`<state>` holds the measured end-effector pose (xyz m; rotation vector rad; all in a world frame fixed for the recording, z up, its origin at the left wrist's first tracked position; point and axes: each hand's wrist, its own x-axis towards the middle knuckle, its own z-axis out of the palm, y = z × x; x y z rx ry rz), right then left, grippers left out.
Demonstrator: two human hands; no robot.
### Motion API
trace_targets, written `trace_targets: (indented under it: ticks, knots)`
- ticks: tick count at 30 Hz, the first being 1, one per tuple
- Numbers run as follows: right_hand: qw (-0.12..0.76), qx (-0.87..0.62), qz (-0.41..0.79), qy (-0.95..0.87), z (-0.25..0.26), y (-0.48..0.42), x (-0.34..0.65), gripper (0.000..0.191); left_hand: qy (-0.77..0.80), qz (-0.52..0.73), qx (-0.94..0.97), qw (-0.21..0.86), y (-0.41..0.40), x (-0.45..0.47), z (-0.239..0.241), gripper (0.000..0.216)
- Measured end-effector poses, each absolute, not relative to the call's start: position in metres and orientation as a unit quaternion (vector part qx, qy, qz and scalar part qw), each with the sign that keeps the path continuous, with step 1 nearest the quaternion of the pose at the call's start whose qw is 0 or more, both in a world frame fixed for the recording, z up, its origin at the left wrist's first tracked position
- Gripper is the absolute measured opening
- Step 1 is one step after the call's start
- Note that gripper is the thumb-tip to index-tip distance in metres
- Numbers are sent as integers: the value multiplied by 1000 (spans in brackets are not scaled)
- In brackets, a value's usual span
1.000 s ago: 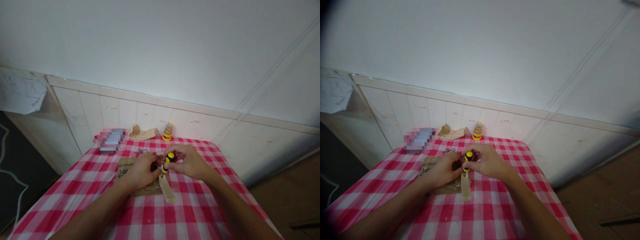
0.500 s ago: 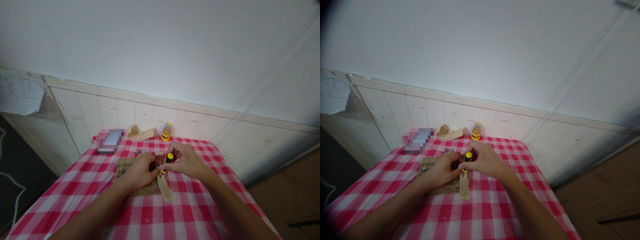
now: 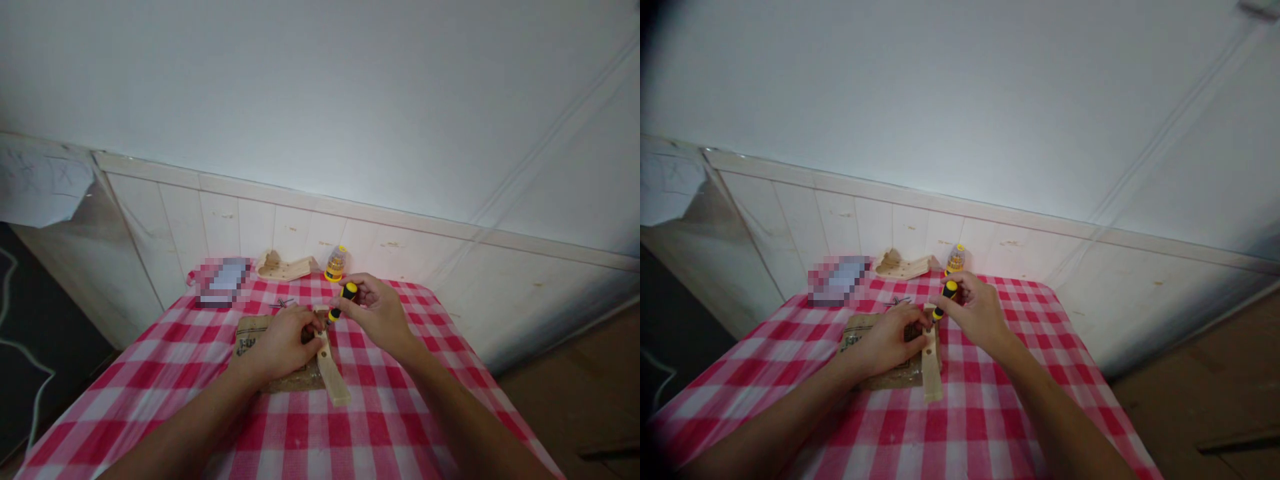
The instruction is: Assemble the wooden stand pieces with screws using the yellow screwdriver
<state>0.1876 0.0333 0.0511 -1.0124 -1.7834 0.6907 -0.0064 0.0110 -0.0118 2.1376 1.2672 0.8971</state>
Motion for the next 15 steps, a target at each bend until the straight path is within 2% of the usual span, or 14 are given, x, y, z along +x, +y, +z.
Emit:
trace_targets:
  ticks: [11,15]
  knots:
    - [450,-400,291,-743,41,37,184,31,470,330,782,241,10,-7,-10,4]
    - [424,-355,250,-795,46,37,189,29,472,329,783,236,10,-7,-11,6]
